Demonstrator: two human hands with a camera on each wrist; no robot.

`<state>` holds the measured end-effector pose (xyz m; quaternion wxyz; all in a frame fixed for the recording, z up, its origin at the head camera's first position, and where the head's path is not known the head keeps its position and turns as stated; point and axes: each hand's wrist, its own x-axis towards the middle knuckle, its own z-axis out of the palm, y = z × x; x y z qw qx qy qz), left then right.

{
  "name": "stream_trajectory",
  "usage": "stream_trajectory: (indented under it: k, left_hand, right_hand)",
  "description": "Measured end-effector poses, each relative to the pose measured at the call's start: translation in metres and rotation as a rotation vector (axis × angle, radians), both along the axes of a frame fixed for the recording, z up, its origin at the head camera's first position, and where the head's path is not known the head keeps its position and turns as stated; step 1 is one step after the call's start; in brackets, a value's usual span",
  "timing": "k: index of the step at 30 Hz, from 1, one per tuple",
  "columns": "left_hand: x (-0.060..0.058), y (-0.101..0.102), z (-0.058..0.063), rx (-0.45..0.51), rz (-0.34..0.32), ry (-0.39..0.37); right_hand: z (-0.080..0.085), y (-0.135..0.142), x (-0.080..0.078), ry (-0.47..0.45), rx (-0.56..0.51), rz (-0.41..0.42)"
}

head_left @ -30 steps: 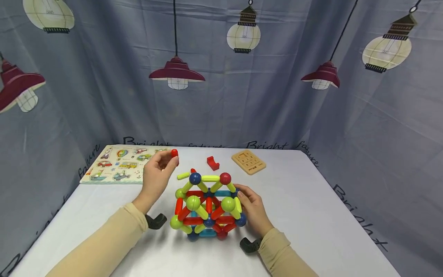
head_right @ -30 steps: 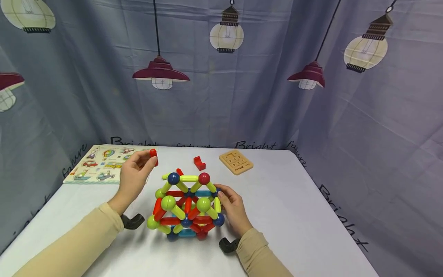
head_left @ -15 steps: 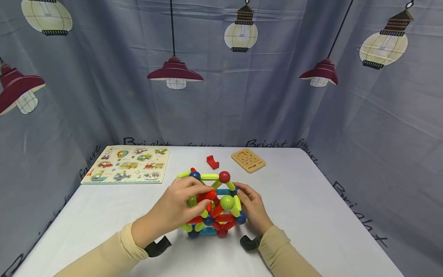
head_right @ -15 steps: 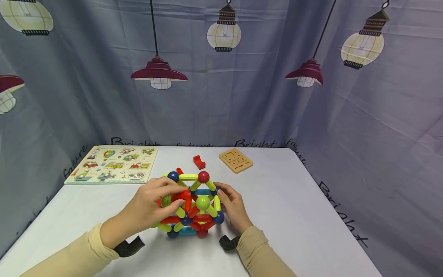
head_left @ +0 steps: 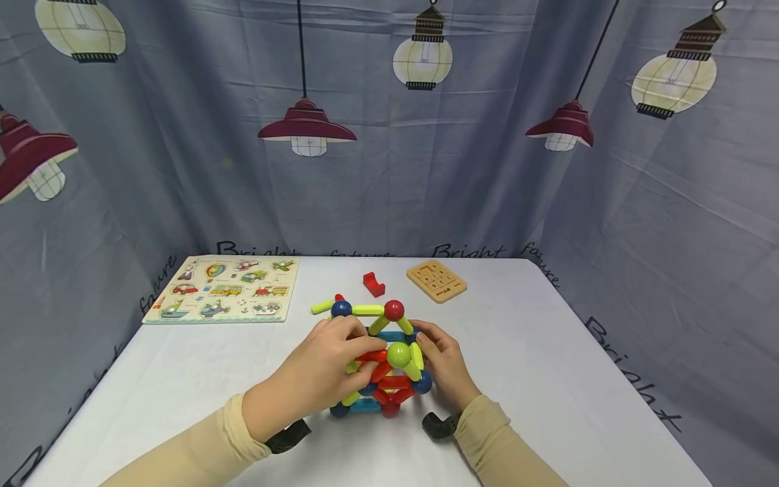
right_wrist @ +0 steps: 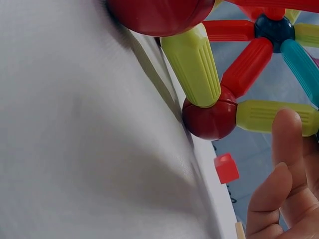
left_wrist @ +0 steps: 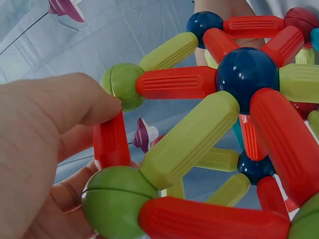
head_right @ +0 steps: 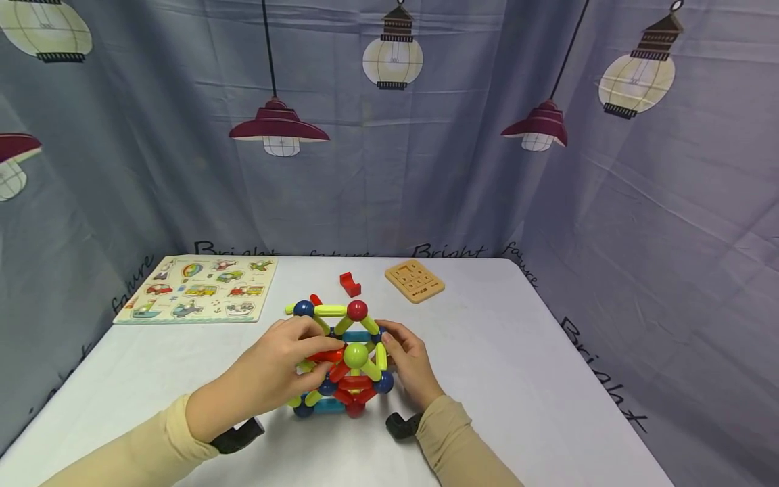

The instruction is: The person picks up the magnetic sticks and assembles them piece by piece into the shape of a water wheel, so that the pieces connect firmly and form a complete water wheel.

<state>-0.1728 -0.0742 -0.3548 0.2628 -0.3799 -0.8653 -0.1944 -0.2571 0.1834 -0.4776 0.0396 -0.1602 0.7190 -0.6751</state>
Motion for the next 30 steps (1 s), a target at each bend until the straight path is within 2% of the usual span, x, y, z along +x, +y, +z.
stream_trajectory:
  k: [6, 12, 19, 25, 30]
  left_hand:
    - [0.001, 0.002, 0.002, -0.031, 0.022, 0.037]
    - [0.001, 0.005, 0.003, -0.059, 0.022, 0.067]
    - [0.001, 0.011, 0.003, -0.135, 0.008, 0.122]
    - [0.003, 0.015, 0.004, -0.155, 0.048, 0.185]
    - [0.004, 0.018, 0.005, -0.191, 0.088, 0.160]
  right_hand:
    - [0.000, 0.000, 0.001, -0.012, 0.009, -0.011]
    - [0.000, 0.002, 0.002, -0.010, 0.018, -0.016]
    - [-0.001, 0.002, 0.001, -0.006, 0.010, -0.009]
    - [0.000, 0.001, 0.001, 0.000, 0.002, -0.002]
    - [0.001, 0.000, 0.001, -0.004, -0.005, 0.002]
